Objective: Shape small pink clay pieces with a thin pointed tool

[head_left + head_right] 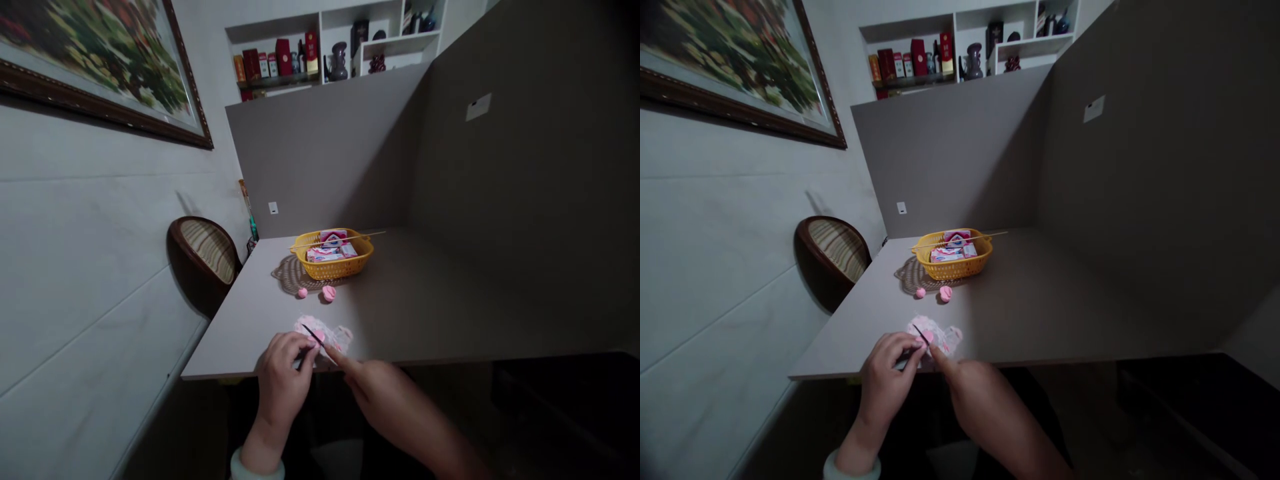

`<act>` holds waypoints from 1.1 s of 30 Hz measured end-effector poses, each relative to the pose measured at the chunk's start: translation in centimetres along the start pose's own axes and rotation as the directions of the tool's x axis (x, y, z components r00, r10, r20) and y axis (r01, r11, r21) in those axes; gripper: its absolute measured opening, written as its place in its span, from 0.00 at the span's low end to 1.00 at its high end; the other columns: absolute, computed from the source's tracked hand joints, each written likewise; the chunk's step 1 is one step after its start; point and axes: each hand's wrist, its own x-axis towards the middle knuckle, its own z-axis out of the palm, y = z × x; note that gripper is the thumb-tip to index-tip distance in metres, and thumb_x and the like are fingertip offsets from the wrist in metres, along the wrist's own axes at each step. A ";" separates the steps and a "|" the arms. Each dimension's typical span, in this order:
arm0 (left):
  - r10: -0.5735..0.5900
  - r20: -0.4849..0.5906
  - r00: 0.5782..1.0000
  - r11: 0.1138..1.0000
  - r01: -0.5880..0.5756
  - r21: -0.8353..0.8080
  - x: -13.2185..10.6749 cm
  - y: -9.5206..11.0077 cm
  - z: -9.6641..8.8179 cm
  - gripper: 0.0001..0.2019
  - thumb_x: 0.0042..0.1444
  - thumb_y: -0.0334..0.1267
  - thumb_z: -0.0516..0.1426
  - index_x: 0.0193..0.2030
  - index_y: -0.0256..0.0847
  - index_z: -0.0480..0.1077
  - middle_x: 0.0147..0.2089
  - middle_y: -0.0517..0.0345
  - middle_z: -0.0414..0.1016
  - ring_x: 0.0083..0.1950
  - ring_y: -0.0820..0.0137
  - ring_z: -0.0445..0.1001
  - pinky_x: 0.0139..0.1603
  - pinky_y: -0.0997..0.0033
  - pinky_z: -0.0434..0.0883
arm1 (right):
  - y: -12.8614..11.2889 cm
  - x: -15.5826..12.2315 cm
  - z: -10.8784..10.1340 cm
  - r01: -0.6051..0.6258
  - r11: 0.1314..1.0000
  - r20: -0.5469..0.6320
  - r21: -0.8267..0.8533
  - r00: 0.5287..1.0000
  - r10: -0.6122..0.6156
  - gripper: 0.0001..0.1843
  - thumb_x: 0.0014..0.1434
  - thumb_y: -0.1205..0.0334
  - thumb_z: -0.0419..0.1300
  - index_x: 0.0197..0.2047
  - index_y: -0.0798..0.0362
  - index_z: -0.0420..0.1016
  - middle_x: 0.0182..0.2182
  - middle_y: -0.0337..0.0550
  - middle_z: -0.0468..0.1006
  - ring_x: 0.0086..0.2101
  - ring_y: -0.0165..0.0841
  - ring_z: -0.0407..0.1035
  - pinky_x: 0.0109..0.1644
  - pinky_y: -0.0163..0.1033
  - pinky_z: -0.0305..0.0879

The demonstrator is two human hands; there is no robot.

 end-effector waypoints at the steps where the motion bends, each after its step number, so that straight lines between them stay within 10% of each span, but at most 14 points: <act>1: 0.004 -0.005 1.000 1.000 -0.004 0.002 0.0 0.0 0.0 0.02 0.61 0.33 0.61 0.36 0.43 0.73 0.37 0.56 0.80 0.41 0.64 0.77 0.44 0.63 0.74 | 0.0 0.2 0.0 0.009 1.000 -0.005 0.006 1.000 -0.009 0.36 0.63 0.73 0.46 0.72 0.46 0.56 0.39 0.50 0.85 0.36 0.36 0.80 0.39 0.33 0.69; 33: -0.011 -0.003 1.000 1.000 0.011 0.001 -0.2 -0.1 0.1 0.03 0.61 0.34 0.61 0.35 0.43 0.74 0.37 0.57 0.80 0.42 0.65 0.76 0.44 0.64 0.73 | 0.8 -2.4 0.6 -0.043 0.997 -0.018 0.069 0.999 0.044 0.34 0.64 0.71 0.46 0.71 0.43 0.59 0.45 0.48 0.84 0.40 0.36 0.80 0.41 0.35 0.71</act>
